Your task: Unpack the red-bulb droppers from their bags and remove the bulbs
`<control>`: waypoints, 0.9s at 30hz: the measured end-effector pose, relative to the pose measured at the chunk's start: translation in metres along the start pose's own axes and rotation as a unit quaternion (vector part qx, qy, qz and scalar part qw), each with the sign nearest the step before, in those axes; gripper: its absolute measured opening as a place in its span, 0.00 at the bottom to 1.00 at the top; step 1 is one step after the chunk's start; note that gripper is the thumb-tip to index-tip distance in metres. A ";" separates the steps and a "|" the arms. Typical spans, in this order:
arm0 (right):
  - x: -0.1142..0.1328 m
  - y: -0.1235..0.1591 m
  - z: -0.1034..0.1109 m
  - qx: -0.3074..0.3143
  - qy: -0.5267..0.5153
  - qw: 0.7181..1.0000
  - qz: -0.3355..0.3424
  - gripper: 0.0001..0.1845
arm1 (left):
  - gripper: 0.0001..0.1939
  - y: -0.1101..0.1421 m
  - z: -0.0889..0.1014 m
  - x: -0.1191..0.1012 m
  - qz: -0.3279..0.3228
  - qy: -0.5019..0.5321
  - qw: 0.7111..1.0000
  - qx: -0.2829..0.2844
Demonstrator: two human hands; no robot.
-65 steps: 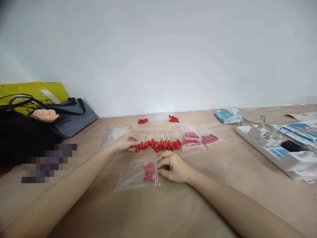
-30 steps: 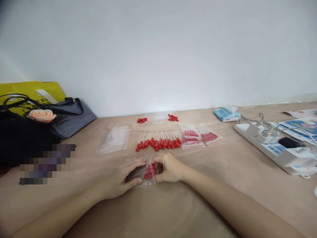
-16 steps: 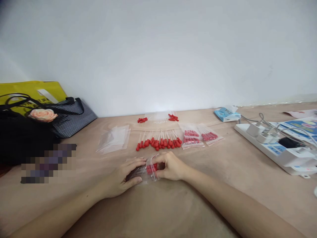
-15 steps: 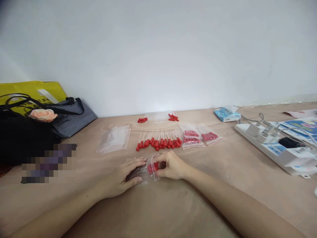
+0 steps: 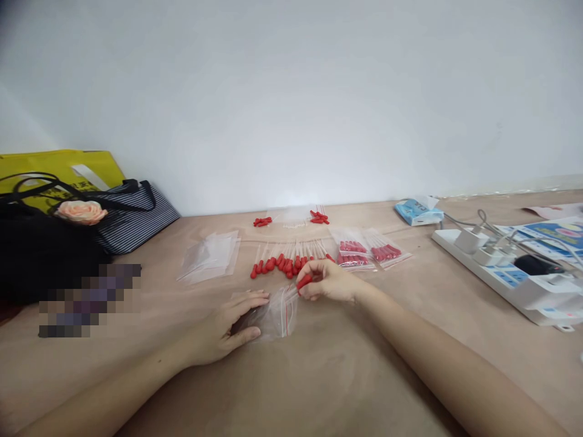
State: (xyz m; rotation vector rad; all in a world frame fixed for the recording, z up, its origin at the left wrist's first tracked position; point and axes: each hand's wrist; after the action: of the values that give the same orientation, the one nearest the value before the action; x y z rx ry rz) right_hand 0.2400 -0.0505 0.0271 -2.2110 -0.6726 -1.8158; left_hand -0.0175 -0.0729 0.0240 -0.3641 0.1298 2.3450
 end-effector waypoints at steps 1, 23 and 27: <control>0.007 0.002 0.006 -0.013 0.012 1.000 0.006 0.12 | 0.23 0.000 0.000 0.000 0.001 0.005 1.000 -0.002; -0.022 0.007 -0.040 -0.036 0.443 0.784 0.433 0.15 | 0.07 -0.065 0.017 -0.041 0.320 0.634 0.704 0.000; -0.022 0.004 -0.039 -0.009 0.415 0.810 0.415 0.17 | 0.04 -0.062 0.016 -0.035 0.318 0.627 0.711 0.007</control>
State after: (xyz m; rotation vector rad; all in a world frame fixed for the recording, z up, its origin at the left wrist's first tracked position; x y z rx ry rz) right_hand 0.2045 -0.0757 0.0153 -1.1170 0.4344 -1.9223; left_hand 0.0460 -0.0494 0.0505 -2.1402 1.0484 2.2158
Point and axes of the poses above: each hand's wrist, its own y-axis away from the middle knuckle, its own z-axis out of the back of the hand, x = y × z, and after that the axes turned 12 degrees about -y, right-handed
